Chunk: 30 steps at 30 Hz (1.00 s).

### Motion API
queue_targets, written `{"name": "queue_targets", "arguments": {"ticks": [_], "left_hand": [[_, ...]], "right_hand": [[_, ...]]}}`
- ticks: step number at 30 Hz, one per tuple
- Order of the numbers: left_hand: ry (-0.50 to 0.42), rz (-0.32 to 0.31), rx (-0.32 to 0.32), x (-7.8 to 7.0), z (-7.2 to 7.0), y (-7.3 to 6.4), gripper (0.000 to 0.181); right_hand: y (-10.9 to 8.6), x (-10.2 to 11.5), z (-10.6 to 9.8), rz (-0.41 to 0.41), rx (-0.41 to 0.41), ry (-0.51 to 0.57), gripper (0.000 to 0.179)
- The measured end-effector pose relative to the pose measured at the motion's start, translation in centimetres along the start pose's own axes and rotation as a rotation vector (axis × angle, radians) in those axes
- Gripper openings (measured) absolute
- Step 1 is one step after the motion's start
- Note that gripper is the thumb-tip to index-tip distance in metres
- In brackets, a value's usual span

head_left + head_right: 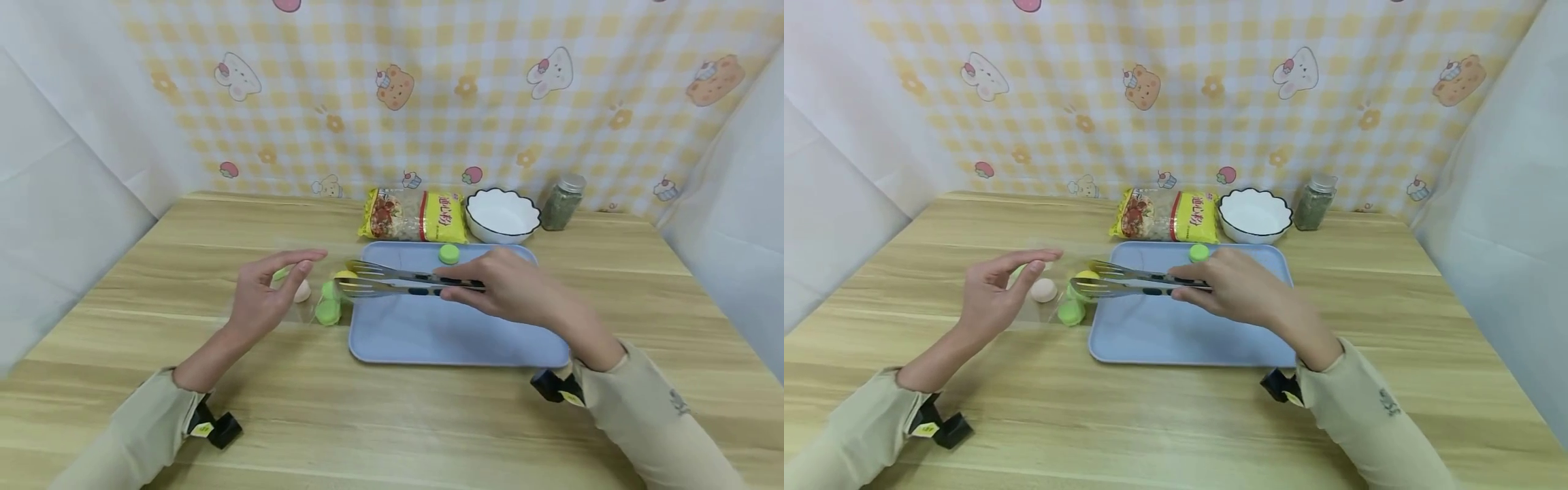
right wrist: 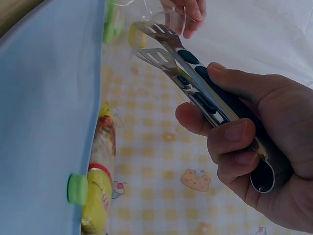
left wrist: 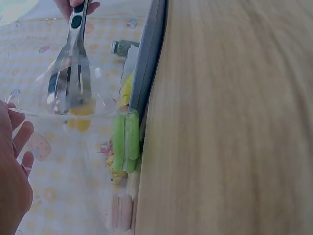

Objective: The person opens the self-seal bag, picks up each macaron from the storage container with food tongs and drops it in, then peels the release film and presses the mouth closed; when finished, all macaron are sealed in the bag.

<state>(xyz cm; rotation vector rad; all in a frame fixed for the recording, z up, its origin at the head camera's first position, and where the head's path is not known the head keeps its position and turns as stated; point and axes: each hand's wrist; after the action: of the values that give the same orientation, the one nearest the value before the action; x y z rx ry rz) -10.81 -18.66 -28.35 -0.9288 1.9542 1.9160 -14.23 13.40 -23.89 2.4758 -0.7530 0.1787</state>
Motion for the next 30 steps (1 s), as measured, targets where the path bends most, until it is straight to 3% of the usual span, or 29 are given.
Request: {"name": "queue_targets", "arguments": {"ticks": [6,16,20,26,30], "left_hand": [[0.020,-0.010,-0.006,0.2,0.2,-0.1,0.017],[0.024,-0.055,0.005,2.7,-0.2,-0.6,0.021],[0.016,-0.048,0.000,2.0,-0.2,-0.4,0.020],[0.020,-0.043,-0.001,0.0,0.0,0.0,0.017],[0.022,-0.043,0.004,-0.3,0.0,0.1,0.017]], "right_hand": [[0.7,0.1,0.1,-0.006,0.024,0.034,0.029],[-2.9,0.4,-5.1,0.033,-0.028,0.061,0.027],[-3.3,0.5,-6.1,0.032,-0.054,-0.007,0.027],[-2.4,1.2,-4.8,0.060,0.078,-0.038,0.028],[-1.9,1.7,-3.7,0.051,0.115,-0.028,0.027]]}}
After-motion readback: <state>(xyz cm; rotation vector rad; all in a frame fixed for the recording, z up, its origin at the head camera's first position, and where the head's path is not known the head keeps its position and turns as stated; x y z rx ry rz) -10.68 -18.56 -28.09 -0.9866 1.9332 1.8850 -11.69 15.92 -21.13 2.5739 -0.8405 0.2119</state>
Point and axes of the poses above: each hand's wrist, its own y-axis towards the middle knuckle, its own z-axis out of the palm, x = y × z, and after that the axes turned 14 degrees about -x, right-handed
